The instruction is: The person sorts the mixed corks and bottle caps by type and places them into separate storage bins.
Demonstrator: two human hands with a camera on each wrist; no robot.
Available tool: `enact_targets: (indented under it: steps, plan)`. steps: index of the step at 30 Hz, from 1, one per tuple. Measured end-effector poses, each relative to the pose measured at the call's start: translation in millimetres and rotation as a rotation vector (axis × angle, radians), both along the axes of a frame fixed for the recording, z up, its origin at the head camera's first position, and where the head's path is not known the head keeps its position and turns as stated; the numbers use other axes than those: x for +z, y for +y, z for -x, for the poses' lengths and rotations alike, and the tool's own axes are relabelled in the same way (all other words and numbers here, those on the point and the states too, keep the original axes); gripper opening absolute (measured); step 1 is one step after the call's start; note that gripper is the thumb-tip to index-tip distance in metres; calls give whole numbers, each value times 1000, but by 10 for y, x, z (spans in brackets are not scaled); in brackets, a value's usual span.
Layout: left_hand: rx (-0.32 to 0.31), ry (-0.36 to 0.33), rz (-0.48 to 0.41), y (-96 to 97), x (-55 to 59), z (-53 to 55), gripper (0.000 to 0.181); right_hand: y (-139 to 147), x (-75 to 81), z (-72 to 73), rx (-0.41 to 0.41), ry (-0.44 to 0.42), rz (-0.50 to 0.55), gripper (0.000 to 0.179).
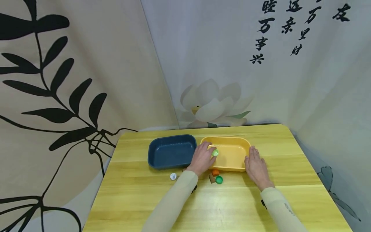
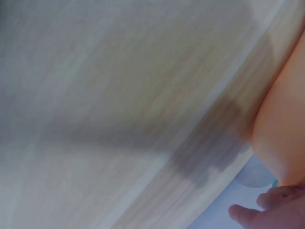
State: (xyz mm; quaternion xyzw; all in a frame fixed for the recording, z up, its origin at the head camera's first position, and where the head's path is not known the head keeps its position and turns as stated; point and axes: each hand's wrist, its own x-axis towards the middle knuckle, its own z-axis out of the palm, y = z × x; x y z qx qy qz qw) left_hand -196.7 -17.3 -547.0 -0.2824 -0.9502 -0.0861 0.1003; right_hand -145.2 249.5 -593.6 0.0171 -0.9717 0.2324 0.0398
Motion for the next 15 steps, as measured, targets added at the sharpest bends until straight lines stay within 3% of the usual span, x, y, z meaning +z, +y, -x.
enact_targets:
  steps: [9, 15]
  plan:
    - [53, -58, 87, 87, -130, 83, 35, 7, -18, -31, 2, -1, -7, 62]
    - [66, -78, 101, 97, -169, 85, 48, 4, -27, -30, -1, 3, -21, 61]
